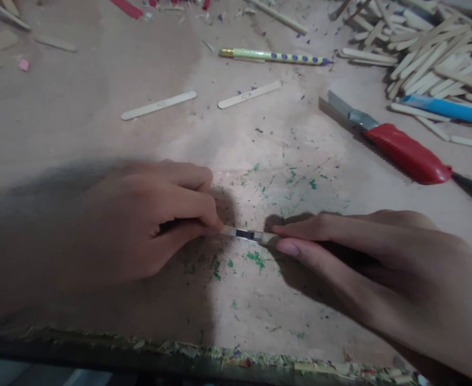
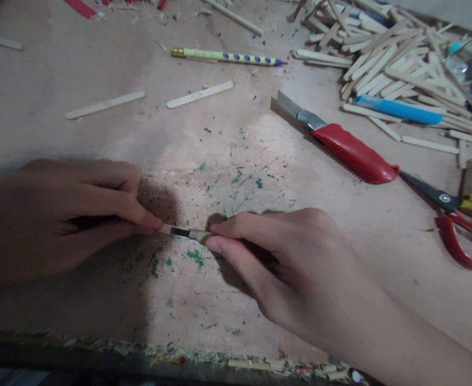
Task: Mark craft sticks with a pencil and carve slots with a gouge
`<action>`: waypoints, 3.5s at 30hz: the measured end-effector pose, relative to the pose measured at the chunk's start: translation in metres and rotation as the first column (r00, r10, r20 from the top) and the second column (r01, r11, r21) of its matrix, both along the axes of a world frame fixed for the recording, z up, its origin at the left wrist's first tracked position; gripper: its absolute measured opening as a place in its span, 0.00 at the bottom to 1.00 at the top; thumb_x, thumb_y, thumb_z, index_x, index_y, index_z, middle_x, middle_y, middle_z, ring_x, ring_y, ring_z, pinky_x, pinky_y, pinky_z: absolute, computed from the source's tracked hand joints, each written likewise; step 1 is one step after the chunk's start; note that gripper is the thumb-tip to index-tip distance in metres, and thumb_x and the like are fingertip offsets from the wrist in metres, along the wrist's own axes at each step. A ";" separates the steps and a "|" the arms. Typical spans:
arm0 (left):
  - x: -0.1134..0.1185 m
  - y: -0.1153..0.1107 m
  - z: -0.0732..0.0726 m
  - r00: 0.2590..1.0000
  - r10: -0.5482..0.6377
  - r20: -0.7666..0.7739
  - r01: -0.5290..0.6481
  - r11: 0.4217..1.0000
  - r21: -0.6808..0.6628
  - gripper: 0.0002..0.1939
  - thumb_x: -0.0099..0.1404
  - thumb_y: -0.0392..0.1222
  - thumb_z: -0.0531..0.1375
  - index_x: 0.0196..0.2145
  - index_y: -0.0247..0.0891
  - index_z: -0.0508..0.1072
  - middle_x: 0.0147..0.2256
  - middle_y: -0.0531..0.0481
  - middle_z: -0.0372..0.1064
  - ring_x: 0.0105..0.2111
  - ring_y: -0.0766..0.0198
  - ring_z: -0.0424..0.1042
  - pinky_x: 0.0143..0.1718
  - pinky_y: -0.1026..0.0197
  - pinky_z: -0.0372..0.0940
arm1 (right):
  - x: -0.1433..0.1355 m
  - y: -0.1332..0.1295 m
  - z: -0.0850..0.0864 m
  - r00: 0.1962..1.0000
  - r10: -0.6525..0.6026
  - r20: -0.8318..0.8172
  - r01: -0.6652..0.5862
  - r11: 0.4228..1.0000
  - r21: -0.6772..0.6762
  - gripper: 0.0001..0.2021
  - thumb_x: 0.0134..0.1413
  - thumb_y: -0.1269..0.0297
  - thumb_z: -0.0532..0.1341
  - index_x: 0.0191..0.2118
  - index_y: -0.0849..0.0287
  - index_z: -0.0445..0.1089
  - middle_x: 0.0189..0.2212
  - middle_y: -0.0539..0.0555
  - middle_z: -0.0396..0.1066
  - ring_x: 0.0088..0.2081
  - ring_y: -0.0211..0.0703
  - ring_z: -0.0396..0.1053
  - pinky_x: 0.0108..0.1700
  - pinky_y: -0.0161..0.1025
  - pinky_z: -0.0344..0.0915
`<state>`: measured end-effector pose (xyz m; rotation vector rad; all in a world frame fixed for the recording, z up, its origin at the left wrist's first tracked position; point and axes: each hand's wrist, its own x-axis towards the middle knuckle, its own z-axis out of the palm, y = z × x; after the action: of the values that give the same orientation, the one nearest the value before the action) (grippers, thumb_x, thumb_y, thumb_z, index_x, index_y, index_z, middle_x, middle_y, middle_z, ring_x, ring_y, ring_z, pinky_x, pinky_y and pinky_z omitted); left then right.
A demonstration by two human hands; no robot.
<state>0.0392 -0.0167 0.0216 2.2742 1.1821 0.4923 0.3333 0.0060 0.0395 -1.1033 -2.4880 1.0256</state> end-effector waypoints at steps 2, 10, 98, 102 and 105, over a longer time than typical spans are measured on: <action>-0.001 0.000 0.001 1.000 0.003 0.000 -0.003 1.000 0.003 0.16 0.77 0.35 0.58 0.39 0.50 0.85 0.37 0.58 0.77 0.35 0.69 0.75 0.35 0.63 0.62 | -0.002 -0.001 0.001 1.000 0.007 0.026 -0.007 1.000 0.024 0.11 0.77 0.61 0.62 0.41 0.50 0.81 0.35 0.47 0.85 0.31 0.40 0.82 0.26 0.36 0.69; 0.002 0.000 0.001 1.000 0.005 0.010 -0.005 1.000 -0.004 0.16 0.78 0.34 0.59 0.39 0.47 0.85 0.36 0.58 0.77 0.35 0.70 0.75 0.37 0.64 0.63 | -0.003 -0.010 -0.002 0.996 0.025 0.082 -0.036 0.990 0.135 0.15 0.78 0.63 0.60 0.35 0.54 0.76 0.32 0.49 0.81 0.24 0.36 0.73 0.26 0.39 0.66; -0.006 0.003 -0.003 0.998 -0.065 -0.022 0.068 0.975 0.210 0.15 0.82 0.36 0.57 0.45 0.47 0.84 0.37 0.56 0.74 0.38 0.66 0.73 0.42 0.61 0.65 | 0.002 0.010 0.006 0.999 -0.033 0.005 0.032 0.991 0.129 0.08 0.74 0.63 0.64 0.44 0.47 0.83 0.38 0.44 0.87 0.30 0.39 0.83 0.23 0.35 0.69; -0.005 0.004 -0.001 0.993 -0.095 -0.071 0.111 0.960 0.257 0.18 0.81 0.31 0.54 0.44 0.45 0.83 0.36 0.54 0.73 0.37 0.63 0.71 0.41 0.58 0.63 | 0.005 0.011 0.002 0.998 -0.059 0.007 0.058 0.985 0.162 0.07 0.73 0.63 0.65 0.45 0.45 0.82 0.36 0.43 0.86 0.28 0.38 0.82 0.23 0.35 0.68; -0.007 0.003 0.001 0.986 -0.119 -0.117 0.149 0.945 0.293 0.18 0.79 0.29 0.54 0.46 0.45 0.82 0.36 0.53 0.73 0.39 0.60 0.69 0.43 0.56 0.64 | 0.004 0.010 0.003 0.999 -0.046 0.026 0.040 0.981 0.190 0.08 0.74 0.63 0.64 0.43 0.49 0.83 0.34 0.46 0.85 0.27 0.40 0.81 0.22 0.36 0.67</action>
<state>0.0322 -0.0141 0.0229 2.6464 1.0466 0.5447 0.3368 0.0161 0.0421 -1.1155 -2.5112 0.7473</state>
